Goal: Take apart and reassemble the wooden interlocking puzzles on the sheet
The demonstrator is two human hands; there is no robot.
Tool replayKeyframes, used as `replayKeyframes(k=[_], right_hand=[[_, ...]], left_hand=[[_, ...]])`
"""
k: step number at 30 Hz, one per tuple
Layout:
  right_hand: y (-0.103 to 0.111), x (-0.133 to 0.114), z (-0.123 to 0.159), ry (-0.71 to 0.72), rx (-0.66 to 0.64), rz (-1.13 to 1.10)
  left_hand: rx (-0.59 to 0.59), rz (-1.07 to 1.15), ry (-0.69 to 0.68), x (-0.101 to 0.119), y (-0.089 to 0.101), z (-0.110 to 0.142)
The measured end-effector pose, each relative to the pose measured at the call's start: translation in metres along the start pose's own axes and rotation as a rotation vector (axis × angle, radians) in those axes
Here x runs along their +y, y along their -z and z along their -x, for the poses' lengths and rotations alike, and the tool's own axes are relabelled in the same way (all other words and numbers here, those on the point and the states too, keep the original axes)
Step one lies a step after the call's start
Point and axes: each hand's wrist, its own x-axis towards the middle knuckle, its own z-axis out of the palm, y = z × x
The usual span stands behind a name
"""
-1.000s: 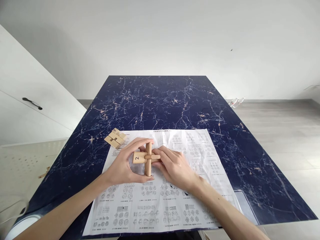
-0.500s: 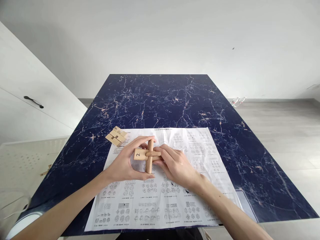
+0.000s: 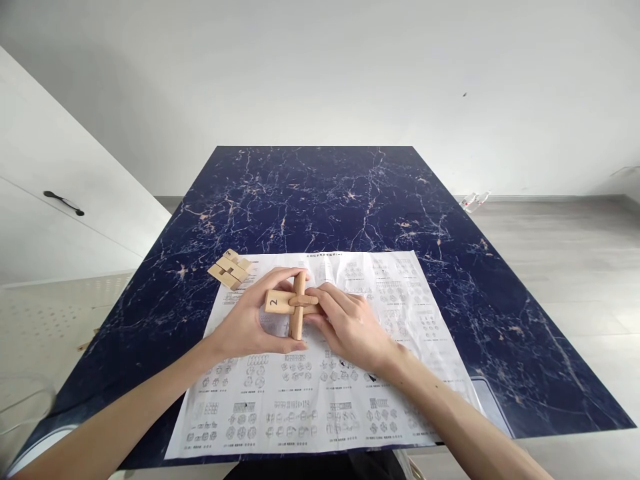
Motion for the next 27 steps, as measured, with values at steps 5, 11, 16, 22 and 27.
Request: replayKeyframes(k=[5, 11, 16, 22, 27], right_hand=[[0.0000, -0.0002, -0.0008, -0.001, -0.004, -0.015], [-0.0020, 0.0015, 0.0000, -0.017, -0.021, -0.088], [-0.0018, 0.0018, -0.0004, 0.001, -0.018, -0.072], [-0.0019, 0.0035, -0.0013, 0.009, -0.010, -0.075], [-0.0006, 0.0012, -0.0013, -0.074, -0.049, -0.131]], left_hand=[[-0.005, -0.014, 0.024, 0.0016, 0.0007, -0.0001], [-0.020, -0.024, 0.033, 0.0018, 0.0022, 0.0006], [0.001, -0.021, 0.026, 0.0008, 0.0016, 0.0011], [0.018, -0.015, 0.005, 0.0013, 0.0011, 0.0001], [0.023, -0.010, 0.028, 0.0013, 0.0000, 0.0004]])
